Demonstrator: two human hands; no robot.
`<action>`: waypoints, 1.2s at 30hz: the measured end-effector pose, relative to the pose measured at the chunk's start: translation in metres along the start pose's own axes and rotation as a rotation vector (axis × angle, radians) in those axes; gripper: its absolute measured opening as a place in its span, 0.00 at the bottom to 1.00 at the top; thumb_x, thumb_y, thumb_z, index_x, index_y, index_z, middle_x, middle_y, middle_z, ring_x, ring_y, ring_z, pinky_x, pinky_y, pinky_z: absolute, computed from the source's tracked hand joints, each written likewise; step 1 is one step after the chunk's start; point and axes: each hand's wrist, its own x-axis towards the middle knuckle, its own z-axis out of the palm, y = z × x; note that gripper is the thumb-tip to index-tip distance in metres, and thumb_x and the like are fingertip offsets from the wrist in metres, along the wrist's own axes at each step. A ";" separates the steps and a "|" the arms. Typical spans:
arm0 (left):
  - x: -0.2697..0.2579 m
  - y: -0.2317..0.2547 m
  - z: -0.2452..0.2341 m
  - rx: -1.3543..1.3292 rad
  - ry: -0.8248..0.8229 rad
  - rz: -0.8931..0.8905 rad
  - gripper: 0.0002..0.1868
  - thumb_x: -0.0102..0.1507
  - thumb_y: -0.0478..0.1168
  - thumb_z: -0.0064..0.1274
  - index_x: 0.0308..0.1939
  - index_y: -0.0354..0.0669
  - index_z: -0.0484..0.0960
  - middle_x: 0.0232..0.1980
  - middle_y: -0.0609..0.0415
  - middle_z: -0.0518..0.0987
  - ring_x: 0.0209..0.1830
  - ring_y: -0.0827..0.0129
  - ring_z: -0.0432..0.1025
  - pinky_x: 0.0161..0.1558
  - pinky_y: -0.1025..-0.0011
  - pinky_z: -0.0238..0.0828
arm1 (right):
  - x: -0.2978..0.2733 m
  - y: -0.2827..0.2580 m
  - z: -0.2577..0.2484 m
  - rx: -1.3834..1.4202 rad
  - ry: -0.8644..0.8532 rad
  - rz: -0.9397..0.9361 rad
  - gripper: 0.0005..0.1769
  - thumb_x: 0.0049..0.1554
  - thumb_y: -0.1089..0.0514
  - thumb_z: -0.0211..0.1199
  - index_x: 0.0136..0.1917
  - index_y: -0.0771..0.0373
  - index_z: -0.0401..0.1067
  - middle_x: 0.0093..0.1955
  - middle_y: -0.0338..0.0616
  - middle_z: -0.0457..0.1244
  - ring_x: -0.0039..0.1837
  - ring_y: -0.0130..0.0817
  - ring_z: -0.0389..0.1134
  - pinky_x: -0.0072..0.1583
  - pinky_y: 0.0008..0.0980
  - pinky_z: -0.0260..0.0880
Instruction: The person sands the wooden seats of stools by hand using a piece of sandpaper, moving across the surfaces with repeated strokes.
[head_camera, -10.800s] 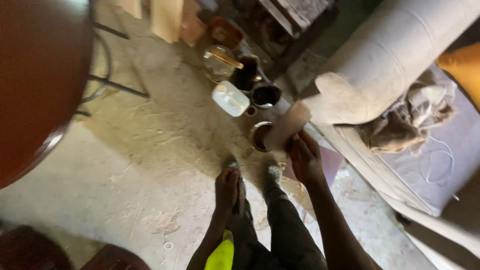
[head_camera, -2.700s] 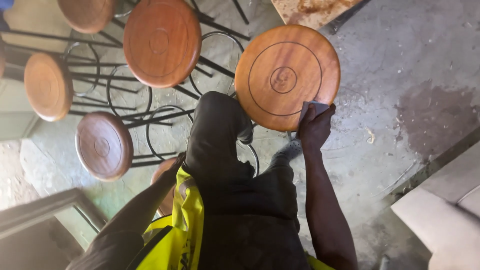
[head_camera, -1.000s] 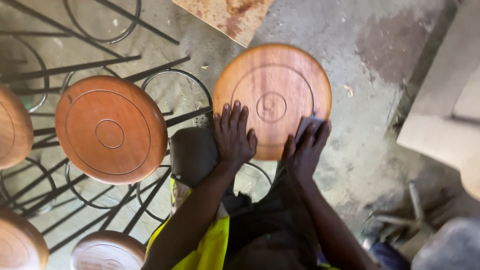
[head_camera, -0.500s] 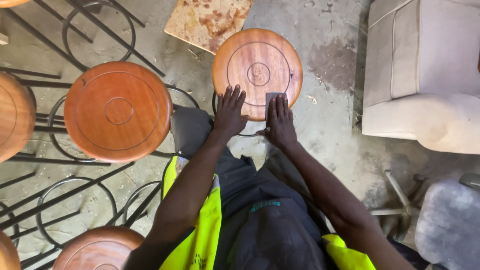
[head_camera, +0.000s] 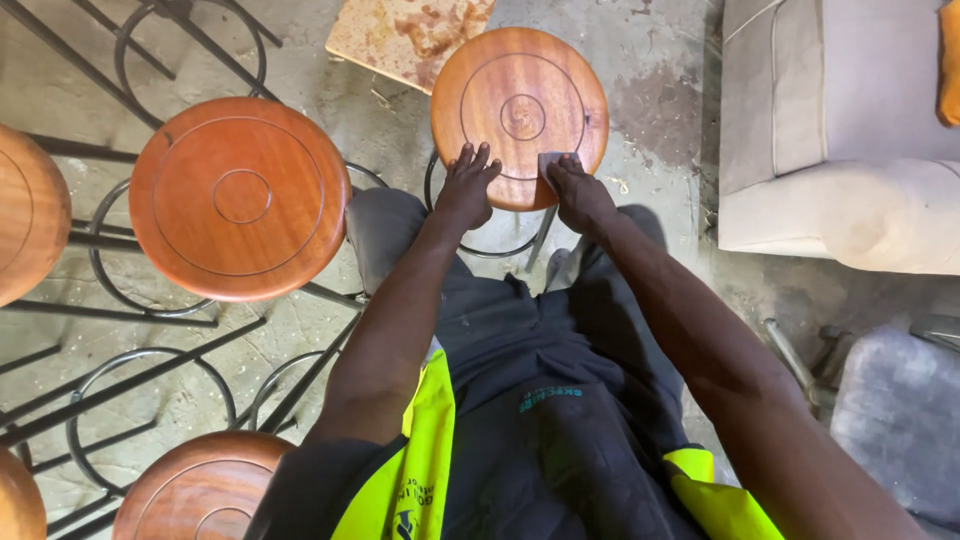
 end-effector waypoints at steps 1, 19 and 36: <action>-0.003 0.002 0.000 0.018 0.004 0.015 0.40 0.61 0.34 0.54 0.78 0.55 0.64 0.85 0.52 0.48 0.86 0.50 0.37 0.80 0.49 0.43 | -0.007 -0.007 -0.006 0.020 -0.020 0.037 0.29 0.64 0.55 0.42 0.78 0.54 0.59 0.83 0.58 0.48 0.82 0.61 0.48 0.70 0.64 0.62; -0.018 0.011 -0.002 0.009 0.057 0.023 0.41 0.62 0.39 0.55 0.80 0.50 0.62 0.86 0.51 0.44 0.86 0.48 0.35 0.82 0.48 0.34 | -0.029 -0.037 -0.027 0.054 0.102 -0.037 0.30 0.62 0.62 0.45 0.77 0.72 0.57 0.78 0.76 0.50 0.78 0.75 0.49 0.67 0.70 0.64; -0.008 0.035 0.016 -0.010 0.294 -0.139 0.27 0.65 0.49 0.50 0.69 0.53 0.75 0.82 0.57 0.60 0.84 0.57 0.46 0.80 0.52 0.40 | -0.022 -0.025 -0.007 -0.026 0.225 -0.057 0.30 0.65 0.52 0.47 0.78 0.59 0.60 0.76 0.70 0.56 0.77 0.71 0.55 0.71 0.58 0.63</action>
